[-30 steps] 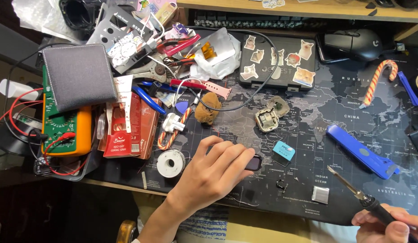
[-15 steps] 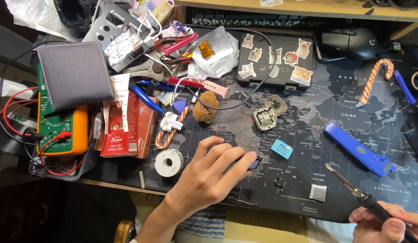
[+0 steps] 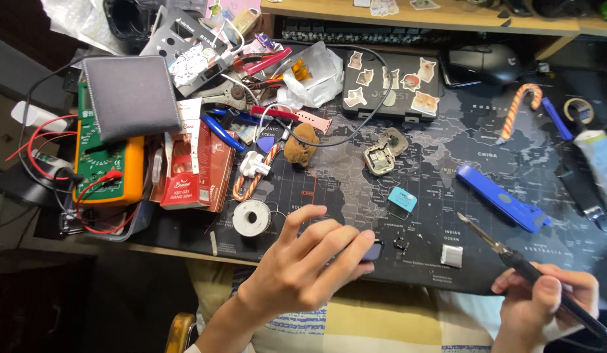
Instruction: Repairing a small electronic device by soldering and manipulating internal components
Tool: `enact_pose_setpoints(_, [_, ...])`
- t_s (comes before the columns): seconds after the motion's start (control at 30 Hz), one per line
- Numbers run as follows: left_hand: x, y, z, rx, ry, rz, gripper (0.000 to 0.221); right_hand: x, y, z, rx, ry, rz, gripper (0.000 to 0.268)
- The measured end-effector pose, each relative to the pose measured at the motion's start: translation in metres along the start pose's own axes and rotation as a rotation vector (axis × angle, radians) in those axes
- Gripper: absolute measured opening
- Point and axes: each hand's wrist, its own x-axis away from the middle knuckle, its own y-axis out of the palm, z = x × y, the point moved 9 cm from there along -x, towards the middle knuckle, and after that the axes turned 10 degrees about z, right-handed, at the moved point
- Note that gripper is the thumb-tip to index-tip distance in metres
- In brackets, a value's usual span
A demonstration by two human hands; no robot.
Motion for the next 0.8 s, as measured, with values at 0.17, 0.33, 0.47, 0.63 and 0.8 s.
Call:
enact_pose_setpoints(0.17, [0.004,-0.022,0.019,0.001,0.027,0.048,0.034,-0.002,-0.003,0.005,-0.035,-0.019,-0.023,0.041])
enact_pose_setpoints(0.33, [0.011,-0.035,0.034,0.112,-0.020,0.049,0.033,-0.002,0.006,-0.004,-0.050,0.003,-0.063,0.046])
enact_pose_setpoints(0.47, [0.030,-0.030,0.033,0.533,-0.342,0.091,0.036,-0.002,0.006,-0.006,-0.097,0.032,-0.062,0.042])
enact_pose_setpoints(0.63, [0.030,-0.015,0.037,0.881,-0.643,-0.043,0.021,0.000,0.009,-0.013,-0.113,0.052,-0.066,0.040])
enact_pose_setpoints(0.8, [0.043,0.003,0.049,1.002,-0.732,-0.145,0.033,0.002,0.008,-0.018,-0.092,0.071,-0.058,0.036])
